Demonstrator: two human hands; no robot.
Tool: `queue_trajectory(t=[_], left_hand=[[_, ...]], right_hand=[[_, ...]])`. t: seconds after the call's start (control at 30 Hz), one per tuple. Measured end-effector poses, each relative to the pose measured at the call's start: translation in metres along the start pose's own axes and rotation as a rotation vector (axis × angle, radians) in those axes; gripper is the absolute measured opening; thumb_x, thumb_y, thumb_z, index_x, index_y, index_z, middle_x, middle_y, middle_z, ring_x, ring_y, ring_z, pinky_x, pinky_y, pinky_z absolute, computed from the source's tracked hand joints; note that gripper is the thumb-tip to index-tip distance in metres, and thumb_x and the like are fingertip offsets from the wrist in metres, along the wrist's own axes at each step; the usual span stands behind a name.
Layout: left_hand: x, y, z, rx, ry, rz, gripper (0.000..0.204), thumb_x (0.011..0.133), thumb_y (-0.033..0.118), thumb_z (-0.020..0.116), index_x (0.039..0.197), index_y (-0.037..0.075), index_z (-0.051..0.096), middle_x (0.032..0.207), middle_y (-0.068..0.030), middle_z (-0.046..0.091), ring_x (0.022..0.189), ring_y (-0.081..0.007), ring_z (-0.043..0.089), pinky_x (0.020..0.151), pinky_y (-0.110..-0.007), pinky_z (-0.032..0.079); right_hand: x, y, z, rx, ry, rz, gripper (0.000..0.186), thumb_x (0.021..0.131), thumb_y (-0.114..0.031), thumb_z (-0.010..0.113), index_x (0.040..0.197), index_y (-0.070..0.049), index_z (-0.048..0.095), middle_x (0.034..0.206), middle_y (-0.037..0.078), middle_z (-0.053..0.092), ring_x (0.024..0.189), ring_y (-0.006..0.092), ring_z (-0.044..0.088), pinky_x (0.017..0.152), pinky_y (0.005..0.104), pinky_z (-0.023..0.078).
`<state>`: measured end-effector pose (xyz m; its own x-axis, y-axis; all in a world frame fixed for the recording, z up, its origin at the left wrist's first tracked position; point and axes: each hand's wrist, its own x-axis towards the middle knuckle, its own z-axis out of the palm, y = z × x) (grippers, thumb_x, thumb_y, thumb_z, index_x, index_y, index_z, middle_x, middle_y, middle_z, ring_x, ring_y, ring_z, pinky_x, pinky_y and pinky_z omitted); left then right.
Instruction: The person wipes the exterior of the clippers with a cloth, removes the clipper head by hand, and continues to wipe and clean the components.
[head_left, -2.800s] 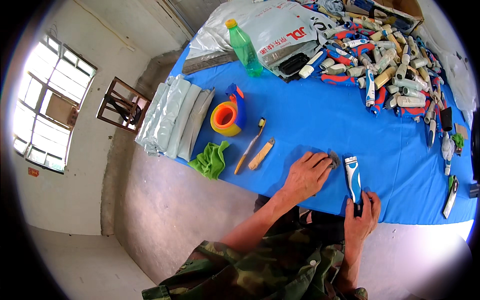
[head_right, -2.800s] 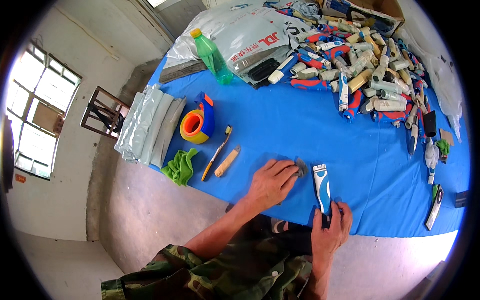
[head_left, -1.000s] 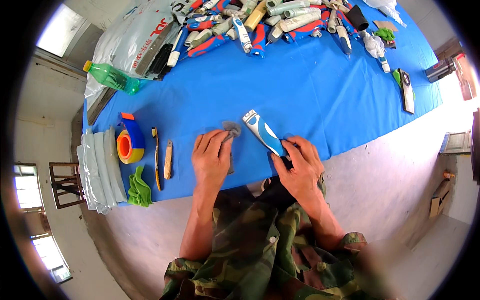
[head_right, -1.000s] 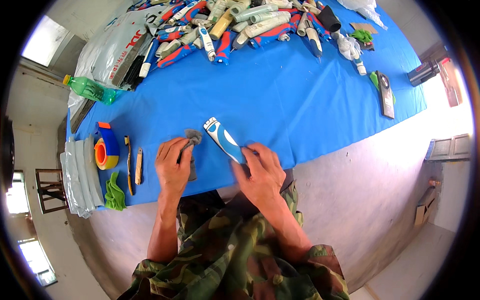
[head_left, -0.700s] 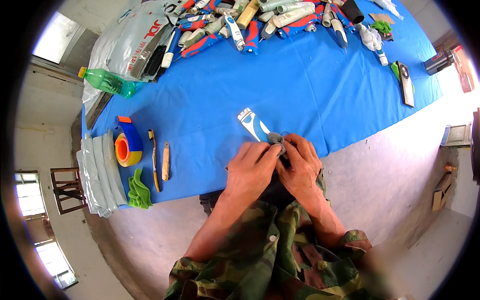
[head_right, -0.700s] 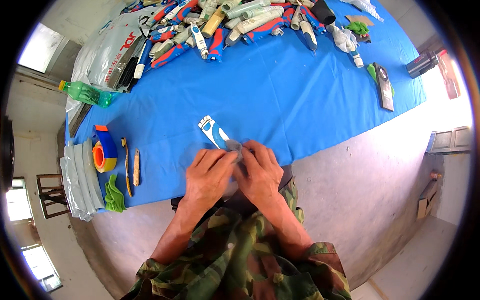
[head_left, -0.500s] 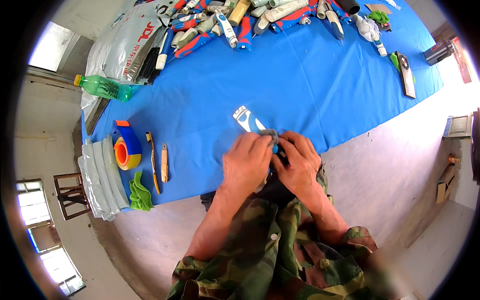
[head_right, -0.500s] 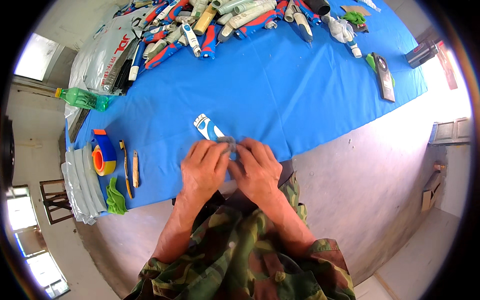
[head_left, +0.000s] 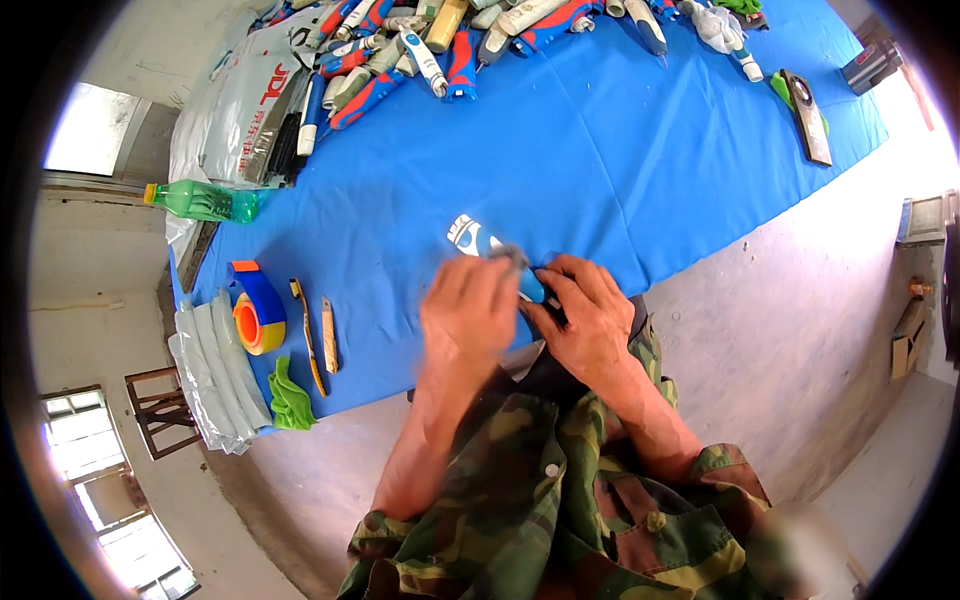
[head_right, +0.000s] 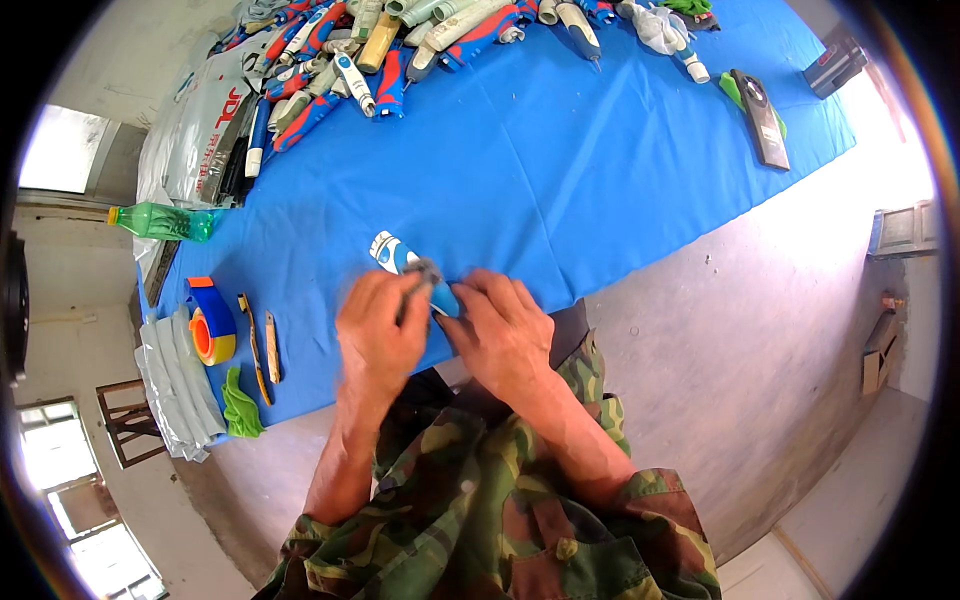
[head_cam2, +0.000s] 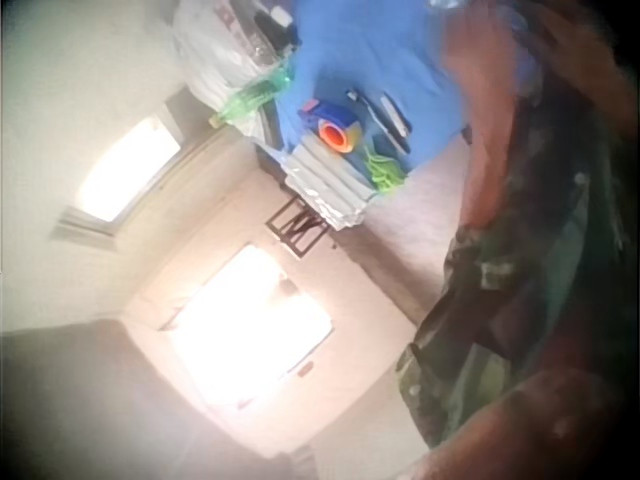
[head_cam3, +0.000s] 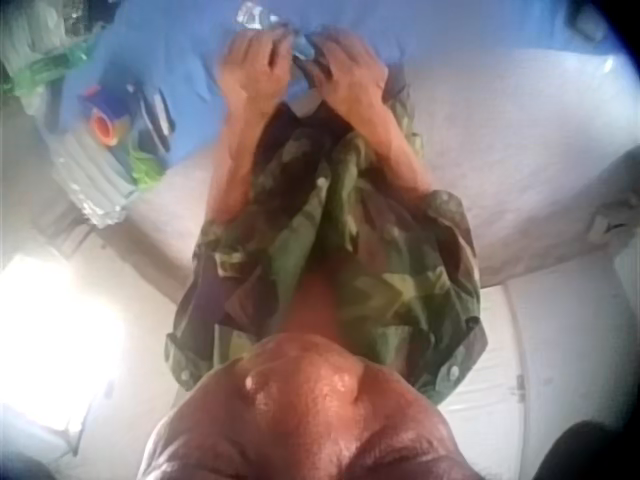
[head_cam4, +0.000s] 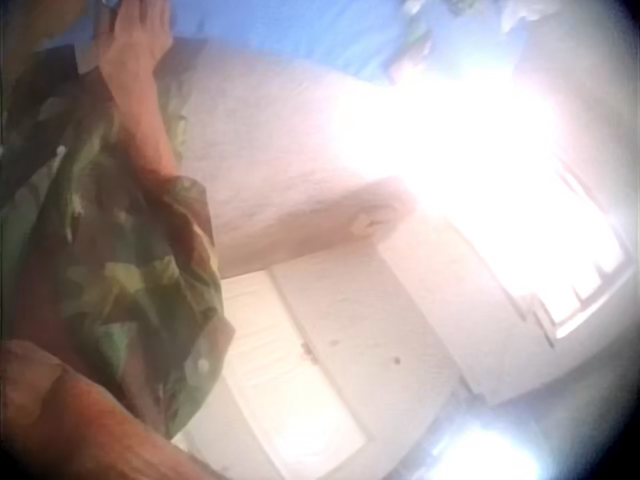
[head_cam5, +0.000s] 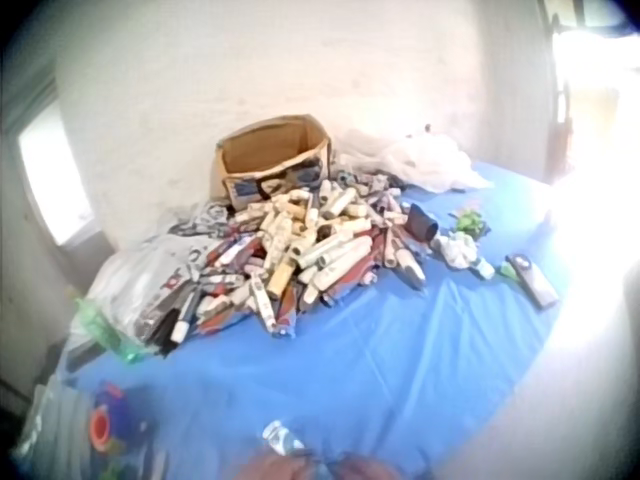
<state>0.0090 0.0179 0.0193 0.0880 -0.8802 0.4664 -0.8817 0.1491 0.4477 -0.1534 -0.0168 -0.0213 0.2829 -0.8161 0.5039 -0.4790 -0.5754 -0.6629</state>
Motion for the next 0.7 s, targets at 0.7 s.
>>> queue_trajectory(t=[0.7], left_hand=[[-0.009, 0.031, -0.007, -0.036, -0.066, 0.044, 0.013, 0.088, 0.001, 0.079, 0.099, 0.004, 0.073, 0.091, -0.0117, 0.069, 0.083, -0.0343, 0.068, 0.069, -0.044, 0.056]], right_hand=[[0.0, 0.001, -0.005, 0.091, 0.005, 0.031, 0.038, 0.073, -0.005, 0.09, 0.107, -0.006, 0.074, 0.111, 0.008, 0.072, 0.091, 0.0304, 0.071, 0.075, 0.0398, 0.058]])
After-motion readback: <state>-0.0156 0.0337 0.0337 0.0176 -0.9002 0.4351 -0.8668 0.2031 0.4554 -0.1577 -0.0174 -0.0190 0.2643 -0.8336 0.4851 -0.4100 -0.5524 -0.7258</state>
